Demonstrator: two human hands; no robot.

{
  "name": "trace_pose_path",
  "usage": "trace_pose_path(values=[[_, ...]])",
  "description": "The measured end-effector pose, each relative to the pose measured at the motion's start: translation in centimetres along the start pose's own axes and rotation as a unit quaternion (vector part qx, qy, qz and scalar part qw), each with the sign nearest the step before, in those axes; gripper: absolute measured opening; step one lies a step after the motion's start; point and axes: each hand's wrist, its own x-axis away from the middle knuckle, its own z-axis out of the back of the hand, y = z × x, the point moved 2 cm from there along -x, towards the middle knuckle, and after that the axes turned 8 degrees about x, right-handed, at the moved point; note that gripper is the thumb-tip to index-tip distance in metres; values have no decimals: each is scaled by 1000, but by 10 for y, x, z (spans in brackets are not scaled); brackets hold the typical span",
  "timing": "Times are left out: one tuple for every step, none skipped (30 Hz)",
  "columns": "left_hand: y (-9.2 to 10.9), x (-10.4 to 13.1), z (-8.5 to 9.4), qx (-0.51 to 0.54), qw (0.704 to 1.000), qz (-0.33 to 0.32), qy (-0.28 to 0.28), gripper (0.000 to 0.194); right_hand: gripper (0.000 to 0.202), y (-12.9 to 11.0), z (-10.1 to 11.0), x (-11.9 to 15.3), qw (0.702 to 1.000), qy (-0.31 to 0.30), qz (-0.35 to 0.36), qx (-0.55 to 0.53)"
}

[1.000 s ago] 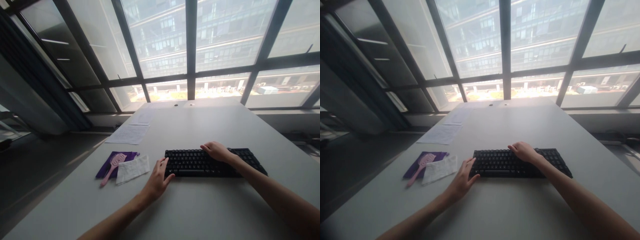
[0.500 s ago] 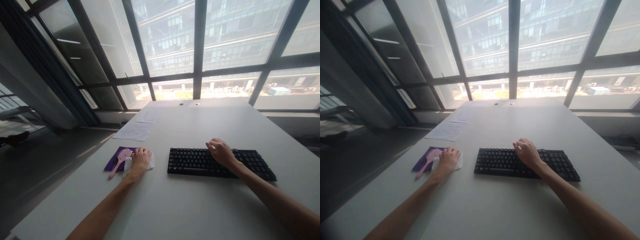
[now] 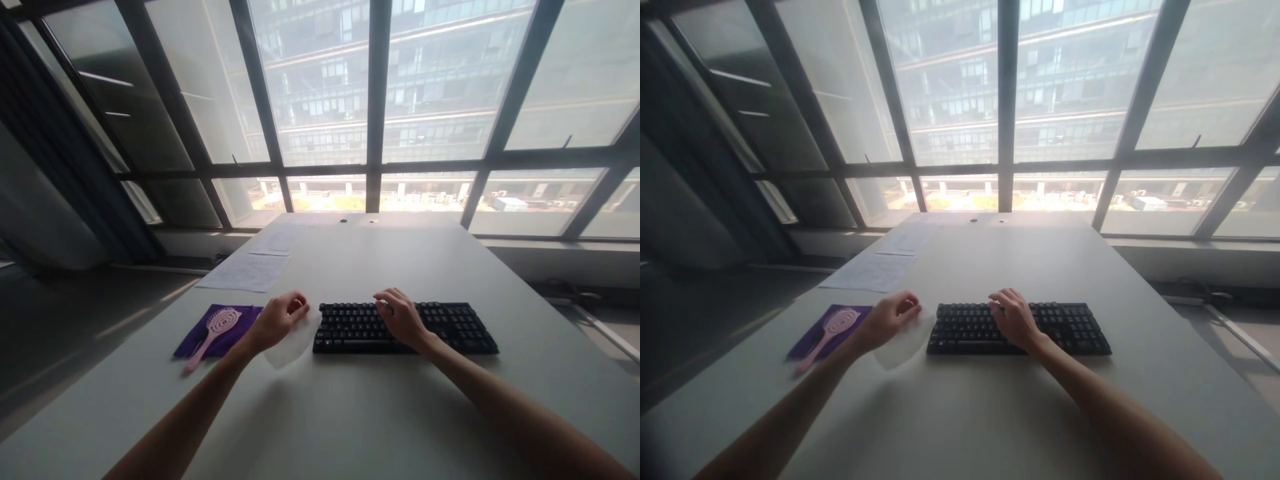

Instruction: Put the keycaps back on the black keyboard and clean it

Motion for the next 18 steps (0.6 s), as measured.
trace_pose_path(values=[[11, -1, -6, 55, 998, 1, -16, 31, 22, -8, -2, 0, 999, -9, 0, -51], [21, -2, -13, 108, 994, 3, -25, 33, 30, -16, -4, -1, 994, -24, -1, -104], [28, -4, -21, 153, 988, 5, -25, 35, 40, -25, -6, -1, 986, -43, -4, -160], [33, -7, -29, 187, 982, 4, -14, 36, 48, -33, -9, -2, 974, -65, -11, -215], [35, -10, -37, 210, 978, 1, 6, 37, 54, -40, -12, -3, 959, -87, -23, -267], [34, -14, -45, 222, 975, -4, 28, 37, 56, -46, -15, -5, 944, -101, -41, -313], [31, -17, -51, 228, 972, -7, 49, 37, 55, -49, -18, -7, 930, -105, -64, -348], [26, -20, -58, 230, 971, -10, 67, 36, 53, -51, -21, -9, 920, -99, -87, -369], [20, -23, -63, 229, 970, -13, 83, 36, 50, -51, -24, -12, 917, -84, -110, -374], [13, -25, -68, 227, 969, -17, 97, 35, 48, -50, -27, -13, 920, -66, -128, -366], [6, -27, -72, 223, 968, -21, 111, 34, 47, -48, -30, -14, 926, -49, -141, -347], [-1, -27, -75, 217, 967, -28, 128, 32, 46, -45, -34, -15, 934, -37, -148, -323], [-8, -27, -78, 208, 966, -37, 146, 31, 45, -43, -38, -14, 944, -30, -149, -294], [-13, -27, -80, 196, 966, -49, 160, 30, 43, -40, -41, -13, 954, -27, -146, -262], [-18, -26, -82, 183, 966, -61, 170, 29, 41, -39, -44, -11, 963, -28, -139, -227], [-22, -25, -83, 169, 967, -73, 176, 28, 37, -37, -47, -9, 973, -31, -130, -189], [-24, -24, -84, 156, 968, -85, 176, 27, 34, -36, -49, -6, 981, -31, -122, -149], [-26, -24, -84, 141, 970, -96, 174, 28, 31, -36, -50, -5, 987, -30, -113, -108]])
